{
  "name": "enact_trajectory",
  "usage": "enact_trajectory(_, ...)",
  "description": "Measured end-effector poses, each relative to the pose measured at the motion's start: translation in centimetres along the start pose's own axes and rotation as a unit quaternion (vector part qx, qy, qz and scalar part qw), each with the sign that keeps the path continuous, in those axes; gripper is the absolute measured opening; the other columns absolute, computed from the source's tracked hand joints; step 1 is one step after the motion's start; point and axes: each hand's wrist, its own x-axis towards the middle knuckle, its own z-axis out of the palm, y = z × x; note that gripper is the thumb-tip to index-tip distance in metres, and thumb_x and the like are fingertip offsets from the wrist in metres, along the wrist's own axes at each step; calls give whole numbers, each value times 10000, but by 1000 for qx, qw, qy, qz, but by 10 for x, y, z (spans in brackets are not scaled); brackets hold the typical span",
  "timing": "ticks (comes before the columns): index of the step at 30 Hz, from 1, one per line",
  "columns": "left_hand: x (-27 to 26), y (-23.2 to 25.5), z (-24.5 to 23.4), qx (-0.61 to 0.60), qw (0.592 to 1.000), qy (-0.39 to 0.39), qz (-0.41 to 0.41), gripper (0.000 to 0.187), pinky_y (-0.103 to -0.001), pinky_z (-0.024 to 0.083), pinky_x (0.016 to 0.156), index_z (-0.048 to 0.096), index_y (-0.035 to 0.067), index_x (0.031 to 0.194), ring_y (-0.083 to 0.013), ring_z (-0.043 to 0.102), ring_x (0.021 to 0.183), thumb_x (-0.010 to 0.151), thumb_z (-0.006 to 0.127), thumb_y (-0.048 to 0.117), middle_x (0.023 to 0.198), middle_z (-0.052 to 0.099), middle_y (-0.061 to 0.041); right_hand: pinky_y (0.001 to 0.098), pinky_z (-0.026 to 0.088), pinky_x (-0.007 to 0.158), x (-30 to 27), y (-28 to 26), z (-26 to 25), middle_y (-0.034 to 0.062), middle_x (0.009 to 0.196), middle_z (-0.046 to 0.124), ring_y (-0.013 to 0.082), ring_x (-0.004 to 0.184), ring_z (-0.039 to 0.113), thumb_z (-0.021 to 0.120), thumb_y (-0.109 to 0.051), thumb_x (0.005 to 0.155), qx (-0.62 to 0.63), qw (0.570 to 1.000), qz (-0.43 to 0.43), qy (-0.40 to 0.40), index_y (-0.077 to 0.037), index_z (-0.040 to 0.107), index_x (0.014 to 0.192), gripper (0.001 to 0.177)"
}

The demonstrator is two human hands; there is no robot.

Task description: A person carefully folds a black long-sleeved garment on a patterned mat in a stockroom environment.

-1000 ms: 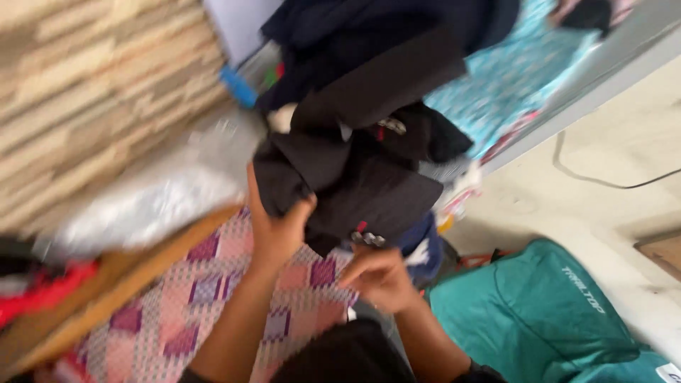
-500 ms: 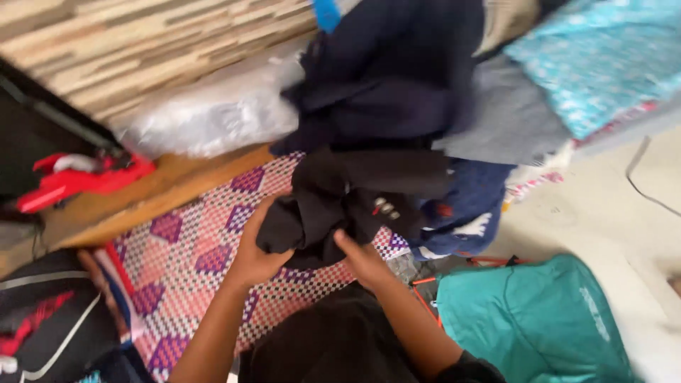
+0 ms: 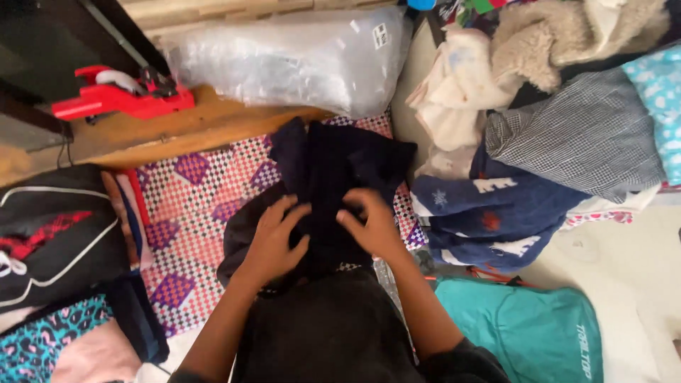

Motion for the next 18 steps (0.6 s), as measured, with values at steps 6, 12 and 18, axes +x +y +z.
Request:
enact_trajectory(6, 51, -8, 40, 77, 980, -41, -178, 898, -560, 409, 1085, 279, 92, 1612, -412, 487, 1372, 898, 737, 387, 1526, 409, -269, 606, 431, 1121, 23, 69, -5, 362, 1609, 116, 513, 1447, 353, 858, -450, 803, -33, 968, 250, 12, -69, 0, 1628, 1250)
enact_trajectory(12, 89, -33, 55, -123, 976, -20, -179, 715, -472, 517, 1052, 383, -45, 1536, -365, 600, 1294, 935, 663, 221, 1381, 576, -297, 548, 475, 1085, 28, 89, -23, 267, 1420, 561, 400, 1330, 550, 775, -269, 885, 90, 967, 233, 50, -21, 470, 1490, 722)
enact_trajectory(18, 90, 115, -15, -348, 935, 25, 56, 397, -505, 394, 1139, 606, -30, 1348, -370, 544, 1318, 972, 633, 91, 1291, 630, -230, 582, 268, 1199, -4, -39, -85, 295, 1535, 444, 421, 1419, 424, 1016, -348, 571, 145, 981, -110, 72, 8, 235, 1557, 1307)
